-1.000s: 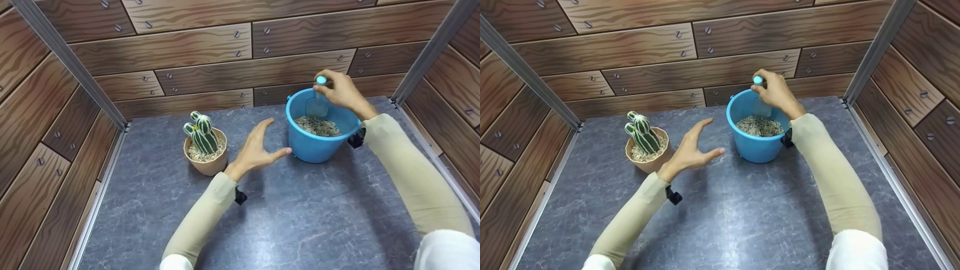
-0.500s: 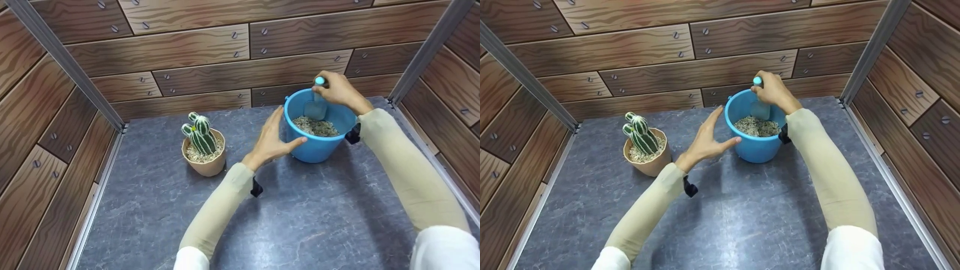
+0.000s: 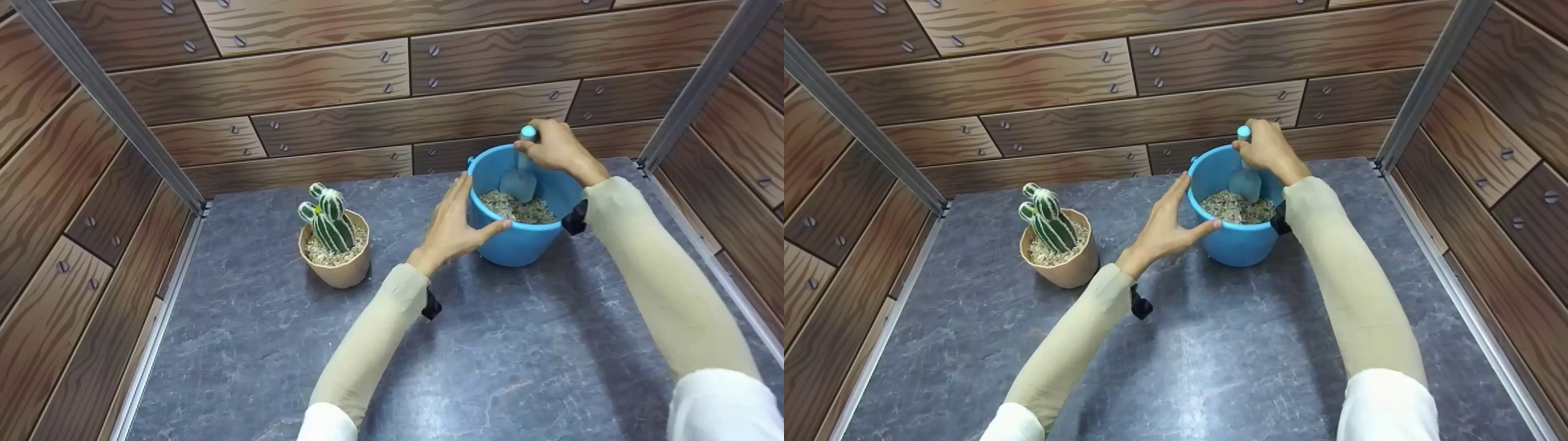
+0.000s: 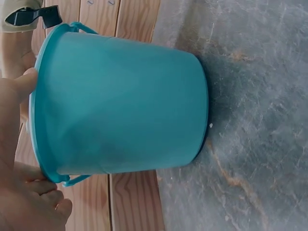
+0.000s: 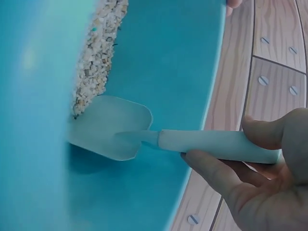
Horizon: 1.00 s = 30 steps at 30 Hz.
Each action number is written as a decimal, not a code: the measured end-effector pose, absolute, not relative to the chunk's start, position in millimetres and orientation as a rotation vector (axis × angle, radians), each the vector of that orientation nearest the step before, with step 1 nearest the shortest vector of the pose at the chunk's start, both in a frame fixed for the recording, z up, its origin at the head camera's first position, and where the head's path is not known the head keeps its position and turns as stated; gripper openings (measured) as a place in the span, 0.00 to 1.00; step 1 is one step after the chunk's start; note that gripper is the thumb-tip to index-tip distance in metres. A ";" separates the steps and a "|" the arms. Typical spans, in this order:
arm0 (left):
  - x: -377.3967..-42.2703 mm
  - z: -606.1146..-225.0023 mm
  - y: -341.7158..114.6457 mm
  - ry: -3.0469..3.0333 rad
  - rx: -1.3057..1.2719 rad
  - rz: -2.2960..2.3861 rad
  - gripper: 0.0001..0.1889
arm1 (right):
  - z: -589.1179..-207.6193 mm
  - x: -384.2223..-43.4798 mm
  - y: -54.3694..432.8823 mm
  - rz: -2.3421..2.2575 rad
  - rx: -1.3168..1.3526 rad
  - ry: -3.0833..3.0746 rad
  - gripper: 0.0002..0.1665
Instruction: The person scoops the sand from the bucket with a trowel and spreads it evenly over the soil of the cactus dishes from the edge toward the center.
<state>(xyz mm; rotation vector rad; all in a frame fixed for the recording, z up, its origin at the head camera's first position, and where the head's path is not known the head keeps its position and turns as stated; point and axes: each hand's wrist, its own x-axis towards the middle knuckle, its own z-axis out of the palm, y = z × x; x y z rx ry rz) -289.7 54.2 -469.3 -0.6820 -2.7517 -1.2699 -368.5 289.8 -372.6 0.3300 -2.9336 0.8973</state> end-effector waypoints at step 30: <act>-289.9 -458.0 54.5 -2.825 -0.610 -1.232 0.62 | -374.8 -368.4 296.1 1.050 0.271 -3.024 0.21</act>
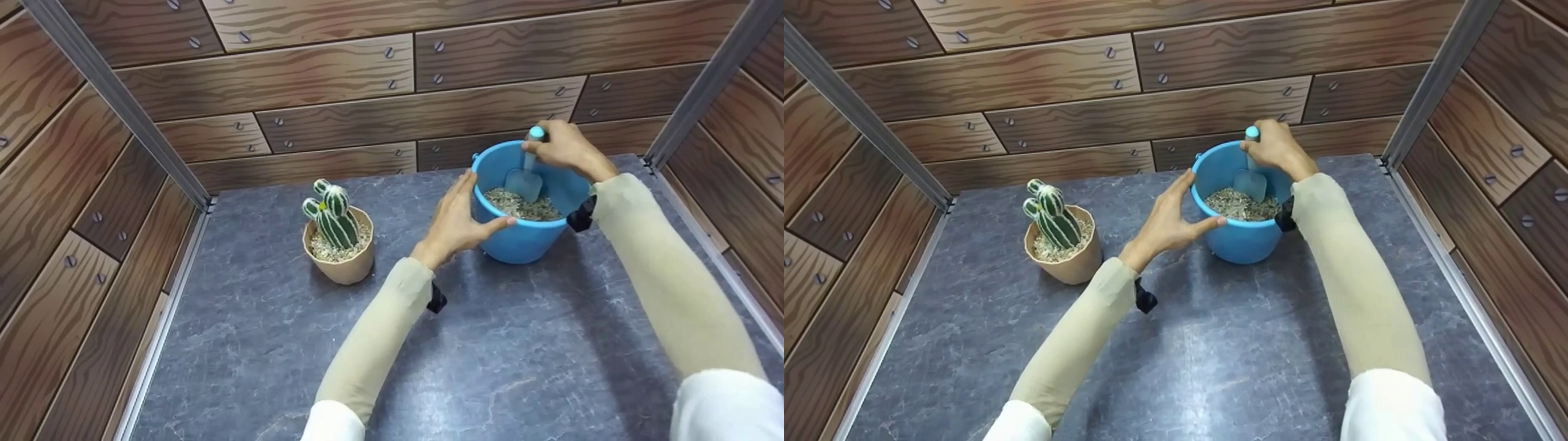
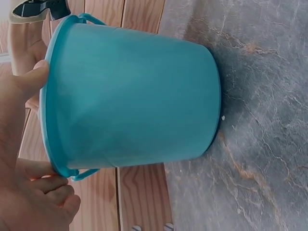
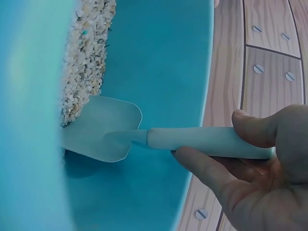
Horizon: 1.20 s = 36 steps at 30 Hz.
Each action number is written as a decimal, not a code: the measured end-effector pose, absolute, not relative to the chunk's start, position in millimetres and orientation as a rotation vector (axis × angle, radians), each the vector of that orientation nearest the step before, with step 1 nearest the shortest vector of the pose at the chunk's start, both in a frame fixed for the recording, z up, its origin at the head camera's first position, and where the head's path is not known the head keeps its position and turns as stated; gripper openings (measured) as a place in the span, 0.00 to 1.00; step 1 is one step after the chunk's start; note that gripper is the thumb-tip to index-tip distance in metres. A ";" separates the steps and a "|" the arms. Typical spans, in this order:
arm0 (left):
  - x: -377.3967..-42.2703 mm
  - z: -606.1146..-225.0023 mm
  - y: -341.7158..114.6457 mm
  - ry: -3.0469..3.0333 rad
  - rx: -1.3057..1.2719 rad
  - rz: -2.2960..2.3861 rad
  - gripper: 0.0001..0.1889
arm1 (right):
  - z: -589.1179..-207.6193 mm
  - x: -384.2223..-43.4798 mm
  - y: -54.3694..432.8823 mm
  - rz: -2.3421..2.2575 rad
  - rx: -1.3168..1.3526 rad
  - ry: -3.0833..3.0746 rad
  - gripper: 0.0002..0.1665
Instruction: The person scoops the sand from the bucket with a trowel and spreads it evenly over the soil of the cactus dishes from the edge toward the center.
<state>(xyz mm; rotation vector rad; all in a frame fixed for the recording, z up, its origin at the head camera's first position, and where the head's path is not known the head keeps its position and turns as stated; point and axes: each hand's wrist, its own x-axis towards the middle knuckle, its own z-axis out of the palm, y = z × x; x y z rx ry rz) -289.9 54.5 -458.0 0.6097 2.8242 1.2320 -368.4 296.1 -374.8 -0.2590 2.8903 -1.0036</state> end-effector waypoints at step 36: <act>-291.7 -454.7 55.1 2.866 0.568 1.164 0.63 | -374.9 -351.4 314.5 -1.374 -0.244 2.712 0.26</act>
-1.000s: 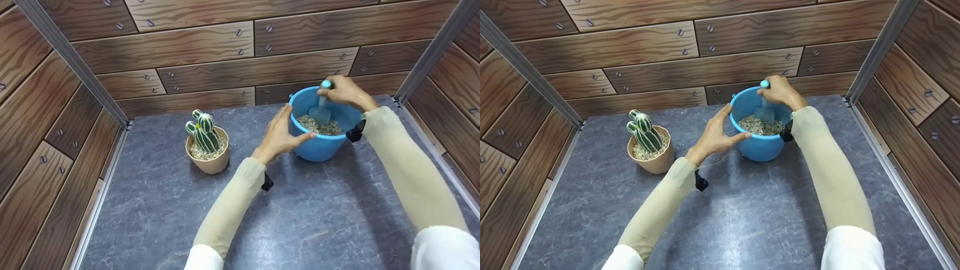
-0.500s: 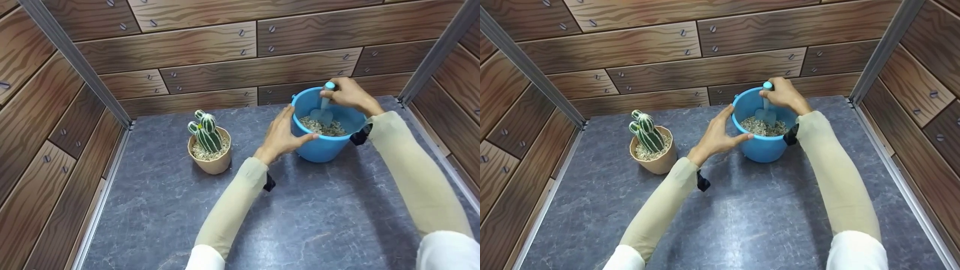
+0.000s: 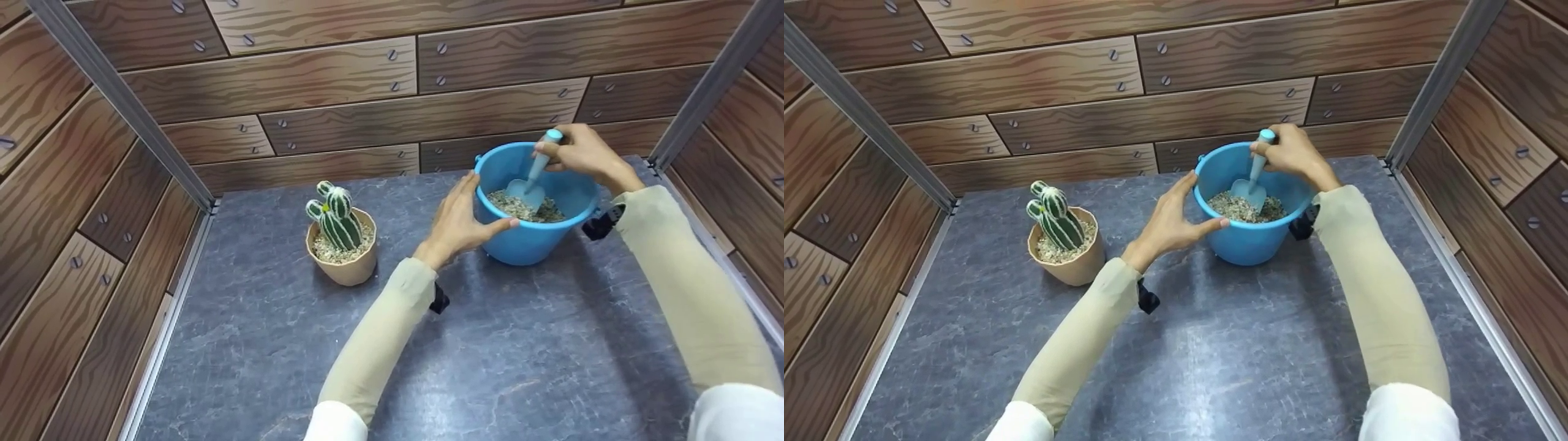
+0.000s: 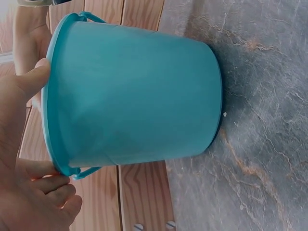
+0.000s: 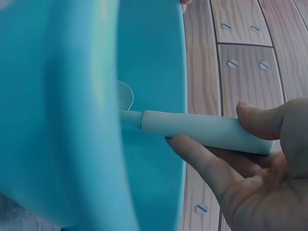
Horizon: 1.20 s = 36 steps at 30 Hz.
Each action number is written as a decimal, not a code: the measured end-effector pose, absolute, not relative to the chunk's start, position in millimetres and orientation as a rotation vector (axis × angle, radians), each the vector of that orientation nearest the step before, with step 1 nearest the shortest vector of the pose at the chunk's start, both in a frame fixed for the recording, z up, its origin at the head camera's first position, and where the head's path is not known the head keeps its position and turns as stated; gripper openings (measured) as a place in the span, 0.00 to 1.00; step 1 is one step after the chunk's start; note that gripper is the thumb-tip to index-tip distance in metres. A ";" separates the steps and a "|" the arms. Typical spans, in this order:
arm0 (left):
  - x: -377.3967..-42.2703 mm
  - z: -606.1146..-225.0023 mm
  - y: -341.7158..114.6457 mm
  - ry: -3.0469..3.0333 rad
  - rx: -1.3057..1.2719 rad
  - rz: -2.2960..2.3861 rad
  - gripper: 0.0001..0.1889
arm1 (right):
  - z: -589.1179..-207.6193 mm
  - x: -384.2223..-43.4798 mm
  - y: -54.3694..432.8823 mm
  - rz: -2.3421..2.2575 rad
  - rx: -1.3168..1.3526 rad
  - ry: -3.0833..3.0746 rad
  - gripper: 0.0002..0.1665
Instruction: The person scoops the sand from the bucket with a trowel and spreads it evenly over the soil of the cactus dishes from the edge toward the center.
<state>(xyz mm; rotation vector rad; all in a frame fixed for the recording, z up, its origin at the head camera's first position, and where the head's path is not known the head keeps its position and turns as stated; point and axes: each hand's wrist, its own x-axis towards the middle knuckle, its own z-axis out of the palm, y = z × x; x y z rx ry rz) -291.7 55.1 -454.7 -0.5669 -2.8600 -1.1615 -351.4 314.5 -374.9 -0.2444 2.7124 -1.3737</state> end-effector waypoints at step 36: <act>-288.9 -456.0 53.9 -2.835 -0.578 -1.187 0.62 | -391.1 -345.9 353.7 -1.929 -0.036 2.274 0.24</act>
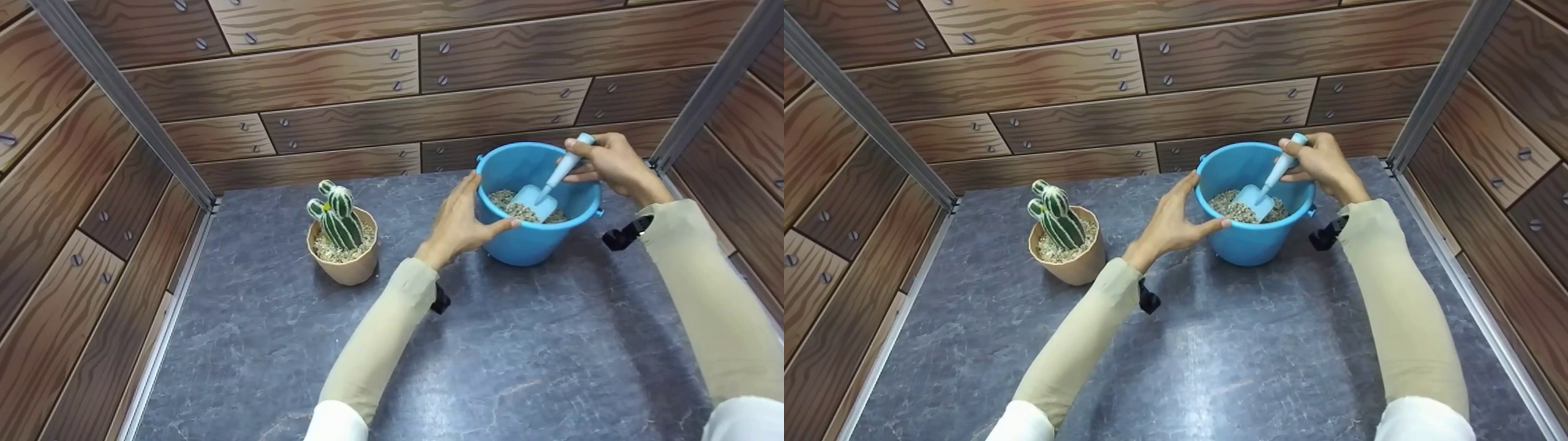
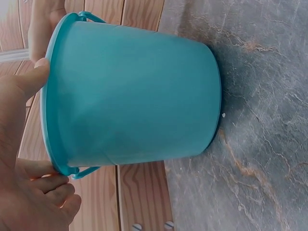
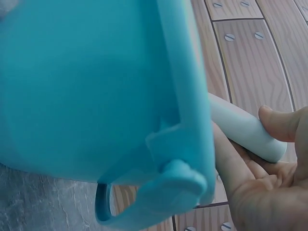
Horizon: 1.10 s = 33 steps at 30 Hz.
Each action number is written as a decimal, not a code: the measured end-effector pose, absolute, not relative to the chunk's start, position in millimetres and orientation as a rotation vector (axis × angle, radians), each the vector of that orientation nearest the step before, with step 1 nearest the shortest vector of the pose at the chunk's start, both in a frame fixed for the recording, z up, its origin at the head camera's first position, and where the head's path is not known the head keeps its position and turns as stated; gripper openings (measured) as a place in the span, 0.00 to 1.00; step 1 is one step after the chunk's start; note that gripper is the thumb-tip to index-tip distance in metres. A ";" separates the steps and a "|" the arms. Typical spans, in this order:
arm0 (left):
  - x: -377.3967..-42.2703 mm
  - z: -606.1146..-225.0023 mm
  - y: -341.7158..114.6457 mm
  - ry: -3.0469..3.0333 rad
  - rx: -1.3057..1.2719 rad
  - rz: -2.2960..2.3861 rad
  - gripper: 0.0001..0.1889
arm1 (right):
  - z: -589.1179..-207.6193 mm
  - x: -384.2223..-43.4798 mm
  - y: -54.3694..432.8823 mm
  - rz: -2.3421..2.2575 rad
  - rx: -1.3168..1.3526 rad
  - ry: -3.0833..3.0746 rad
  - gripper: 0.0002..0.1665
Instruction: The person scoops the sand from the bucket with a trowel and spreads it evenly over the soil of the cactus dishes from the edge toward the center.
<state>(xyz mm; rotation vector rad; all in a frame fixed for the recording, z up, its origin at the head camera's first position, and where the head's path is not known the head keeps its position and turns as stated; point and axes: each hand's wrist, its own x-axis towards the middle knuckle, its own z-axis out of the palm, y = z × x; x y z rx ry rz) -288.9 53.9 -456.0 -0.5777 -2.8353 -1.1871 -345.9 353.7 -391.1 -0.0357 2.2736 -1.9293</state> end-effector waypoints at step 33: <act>-289.6 -457.1 53.2 -2.822 -0.580 -1.203 0.62 | -397.7 -346.4 358.4 -2.229 0.123 1.984 0.22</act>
